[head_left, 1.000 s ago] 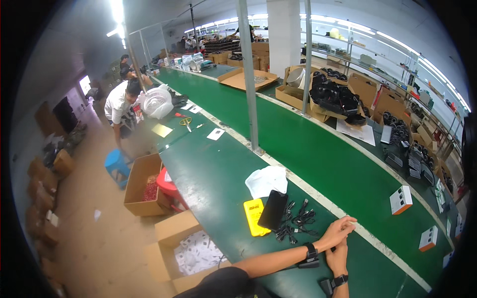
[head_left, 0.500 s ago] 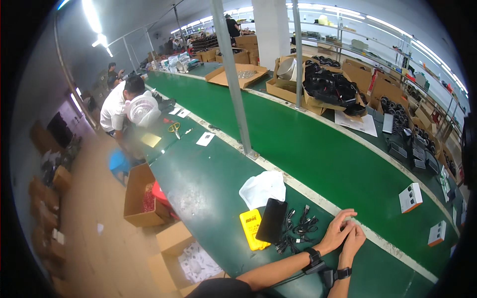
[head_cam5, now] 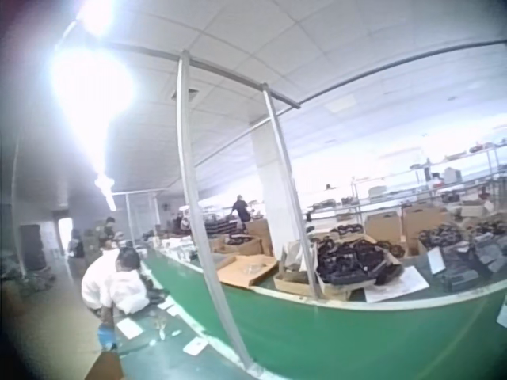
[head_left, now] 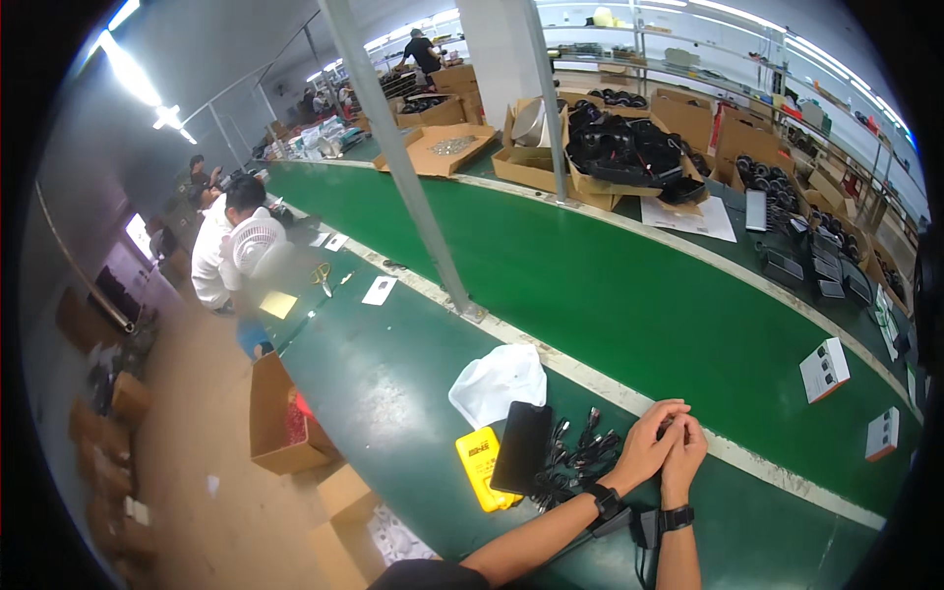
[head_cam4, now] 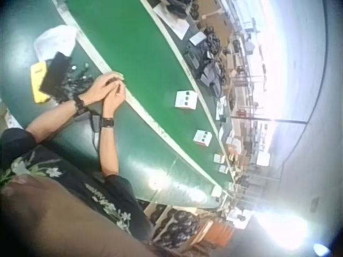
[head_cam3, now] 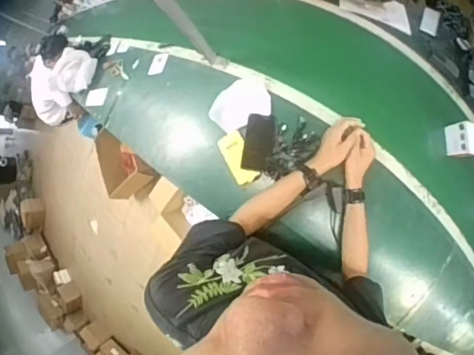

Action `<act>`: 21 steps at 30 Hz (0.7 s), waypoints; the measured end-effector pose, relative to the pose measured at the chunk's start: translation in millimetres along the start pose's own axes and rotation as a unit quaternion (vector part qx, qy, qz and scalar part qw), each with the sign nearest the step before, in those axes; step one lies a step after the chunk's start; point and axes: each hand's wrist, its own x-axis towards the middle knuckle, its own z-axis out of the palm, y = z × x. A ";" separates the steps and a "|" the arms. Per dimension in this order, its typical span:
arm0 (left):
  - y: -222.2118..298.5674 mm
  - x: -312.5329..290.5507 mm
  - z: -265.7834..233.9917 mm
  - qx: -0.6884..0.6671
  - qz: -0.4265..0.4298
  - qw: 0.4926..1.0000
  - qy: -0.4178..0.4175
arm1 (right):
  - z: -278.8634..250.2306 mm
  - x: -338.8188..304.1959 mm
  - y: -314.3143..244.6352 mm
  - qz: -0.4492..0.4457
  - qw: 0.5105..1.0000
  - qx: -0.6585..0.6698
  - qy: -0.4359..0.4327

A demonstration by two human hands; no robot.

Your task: Packing cables and electronic components into small cardboard boxes on an assembly line.

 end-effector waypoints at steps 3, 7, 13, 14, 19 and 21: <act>-0.6 1.2 -0.1 -0.013 -0.003 1.000 -0.004 | 1.6 -0.1 -2.2 -0.007 1.000 -0.011 0.012; 1.5 0.1 2.6 -0.008 0.002 1.000 -0.016 | -3.2 0.1 5.1 -0.010 1.000 0.009 0.017; 2.0 -2.5 2.4 -0.021 -0.009 0.999 -0.022 | -0.8 -0.8 2.6 0.015 0.999 0.043 0.025; 1.7 -2.5 2.0 -0.019 -0.007 1.000 -0.015 | 0.7 -1.6 2.2 0.013 0.999 0.045 0.018; 0.4 -2.8 5.1 -0.065 -0.001 0.998 0.023 | -3.3 -0.8 1.2 0.014 0.999 0.043 0.022; -1.9 -3.4 4.9 -0.076 -0.009 0.997 0.022 | -0.1 -1.7 -6.0 0.015 0.999 0.038 0.015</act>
